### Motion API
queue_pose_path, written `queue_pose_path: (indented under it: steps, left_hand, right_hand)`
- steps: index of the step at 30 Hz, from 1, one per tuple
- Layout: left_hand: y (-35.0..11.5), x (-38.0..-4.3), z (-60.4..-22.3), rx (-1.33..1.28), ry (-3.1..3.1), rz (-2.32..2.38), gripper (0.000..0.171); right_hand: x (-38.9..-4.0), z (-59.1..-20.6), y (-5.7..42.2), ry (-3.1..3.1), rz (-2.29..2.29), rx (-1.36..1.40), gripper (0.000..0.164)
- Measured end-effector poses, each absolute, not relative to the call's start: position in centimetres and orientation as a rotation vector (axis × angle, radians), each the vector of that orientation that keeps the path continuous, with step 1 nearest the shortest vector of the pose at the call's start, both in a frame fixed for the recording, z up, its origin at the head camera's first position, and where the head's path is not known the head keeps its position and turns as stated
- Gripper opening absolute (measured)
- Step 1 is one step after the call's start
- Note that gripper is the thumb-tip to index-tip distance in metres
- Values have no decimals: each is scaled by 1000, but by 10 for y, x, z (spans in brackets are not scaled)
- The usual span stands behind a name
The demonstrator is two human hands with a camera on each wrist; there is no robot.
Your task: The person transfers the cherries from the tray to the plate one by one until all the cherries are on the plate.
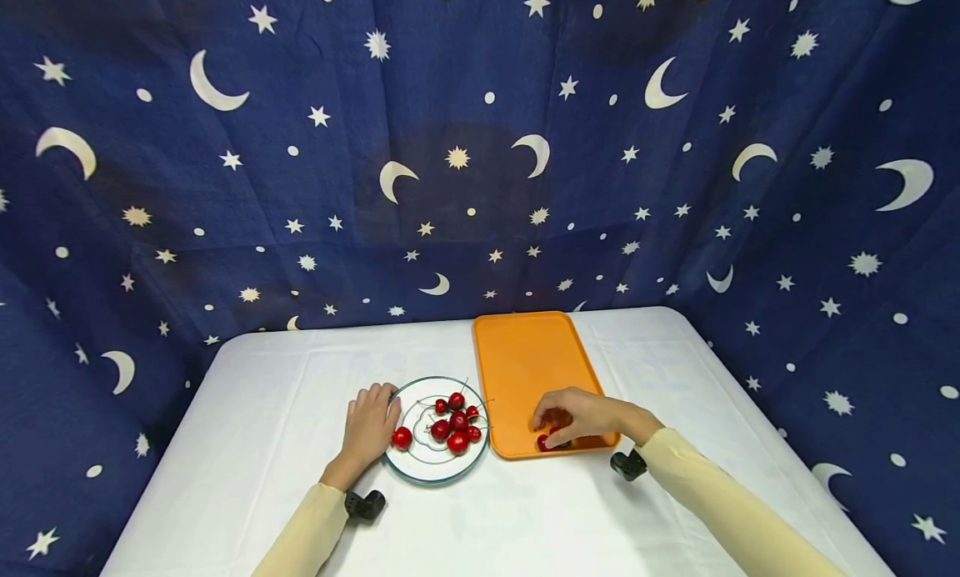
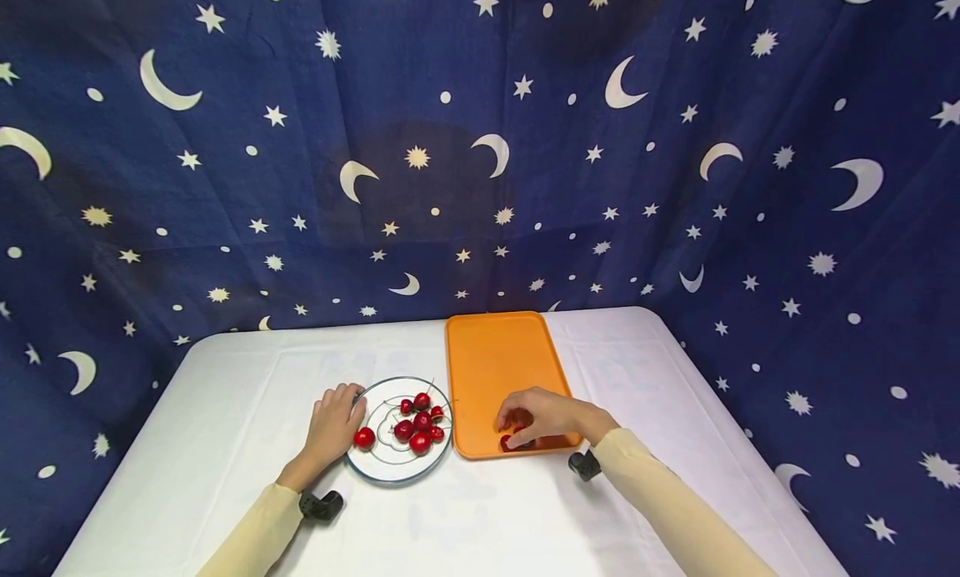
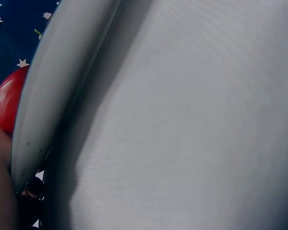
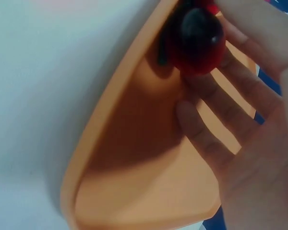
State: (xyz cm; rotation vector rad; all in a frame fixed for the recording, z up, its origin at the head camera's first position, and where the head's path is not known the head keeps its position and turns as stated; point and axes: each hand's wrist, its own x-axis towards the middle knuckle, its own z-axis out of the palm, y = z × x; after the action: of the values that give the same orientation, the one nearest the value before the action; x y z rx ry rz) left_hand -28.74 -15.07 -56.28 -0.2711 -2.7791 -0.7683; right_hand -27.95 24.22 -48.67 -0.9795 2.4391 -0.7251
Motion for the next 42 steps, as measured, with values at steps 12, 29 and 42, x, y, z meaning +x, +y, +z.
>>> queue_pose_path:
  steps: [12, 29, 42]
  left_hand:
    - [-150, -287, -563, -267, -2759, -773, 24]
    - [-152, -288, -565, -269, -2776, -785, 25]
    - [-152, -289, -564, -264, -2781, -770, 25]
  right_hand:
    - [-279, -488, 240, 2423, -652, -1070, 27]
    - [-277, -488, 232, 2520, -679, -998, 24]
    - [-287, -487, 216, 2573, -729, -1004, 25]
